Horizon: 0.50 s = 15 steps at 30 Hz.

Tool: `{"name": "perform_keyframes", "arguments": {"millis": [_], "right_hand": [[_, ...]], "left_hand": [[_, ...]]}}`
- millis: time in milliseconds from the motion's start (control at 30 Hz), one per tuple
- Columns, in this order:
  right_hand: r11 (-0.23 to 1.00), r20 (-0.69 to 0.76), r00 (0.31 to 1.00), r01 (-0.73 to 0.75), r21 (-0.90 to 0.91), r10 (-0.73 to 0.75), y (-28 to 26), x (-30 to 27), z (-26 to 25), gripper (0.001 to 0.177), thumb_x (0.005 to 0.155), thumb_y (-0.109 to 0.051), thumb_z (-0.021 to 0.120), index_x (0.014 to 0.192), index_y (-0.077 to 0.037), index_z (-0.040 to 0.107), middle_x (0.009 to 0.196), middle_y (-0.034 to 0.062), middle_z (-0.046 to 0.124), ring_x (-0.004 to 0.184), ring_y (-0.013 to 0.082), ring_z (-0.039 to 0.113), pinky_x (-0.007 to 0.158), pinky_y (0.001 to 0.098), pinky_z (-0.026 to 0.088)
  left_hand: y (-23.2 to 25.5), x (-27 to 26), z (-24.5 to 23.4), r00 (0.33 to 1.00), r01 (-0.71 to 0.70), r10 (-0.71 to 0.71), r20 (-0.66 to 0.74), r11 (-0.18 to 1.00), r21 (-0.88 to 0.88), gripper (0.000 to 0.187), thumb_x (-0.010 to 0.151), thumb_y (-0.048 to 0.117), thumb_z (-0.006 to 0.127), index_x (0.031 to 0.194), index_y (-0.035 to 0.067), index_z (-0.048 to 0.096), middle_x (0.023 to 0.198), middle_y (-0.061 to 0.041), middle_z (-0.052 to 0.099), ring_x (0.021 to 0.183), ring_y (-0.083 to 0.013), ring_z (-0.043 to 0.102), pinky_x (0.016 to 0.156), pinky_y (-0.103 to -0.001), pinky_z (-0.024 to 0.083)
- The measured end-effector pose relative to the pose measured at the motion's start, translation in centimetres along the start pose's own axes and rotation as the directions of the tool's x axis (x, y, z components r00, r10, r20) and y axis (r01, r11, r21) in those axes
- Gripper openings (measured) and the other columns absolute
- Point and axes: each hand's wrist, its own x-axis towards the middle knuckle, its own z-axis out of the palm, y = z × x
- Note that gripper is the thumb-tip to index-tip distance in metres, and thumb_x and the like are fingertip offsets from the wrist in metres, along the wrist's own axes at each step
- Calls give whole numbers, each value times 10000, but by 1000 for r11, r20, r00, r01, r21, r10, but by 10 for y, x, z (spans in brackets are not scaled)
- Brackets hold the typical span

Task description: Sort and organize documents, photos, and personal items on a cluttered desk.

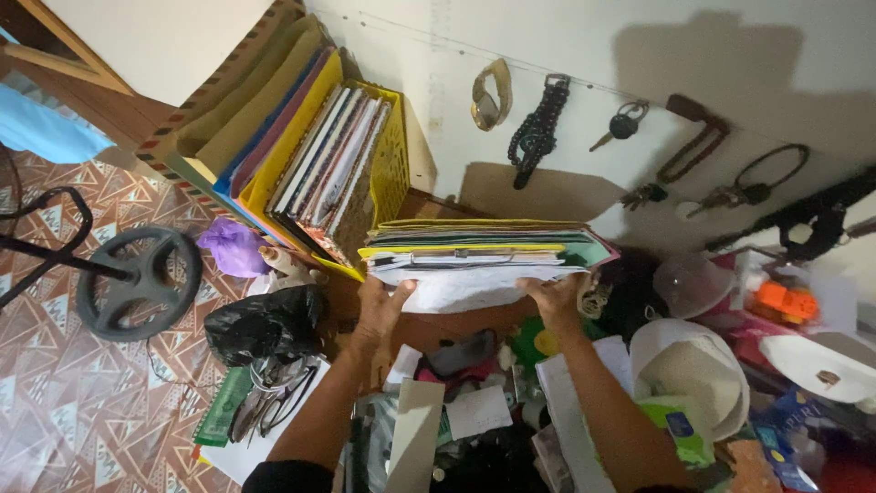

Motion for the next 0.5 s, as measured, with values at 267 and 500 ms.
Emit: {"name": "perform_keyframes", "arguments": {"millis": [267,500], "right_hand": [[917,-290,946,237,322,-142,-77,9,28,716,869,-397,840,1365,24,541,1252,50,596,1116,177,559,997,327,469],[914,-250,960,214,345,-131,-68,12,30,692,843,-310,797,1384,24,525,1269,55,601,1144,185,566,1023,327,462]], "left_hand": [[10,0,6,979,-203,202,-33,979,-34,615,915,306,747,1372,-21,496,1190,-106,658,1084,-191,635,954,-349,522],[23,2,9,990,-138,144,-14,968,212,746,750,233,919,1318,-50,528,1172,-146,709,1053,-212,671,941,-346,544]]}}
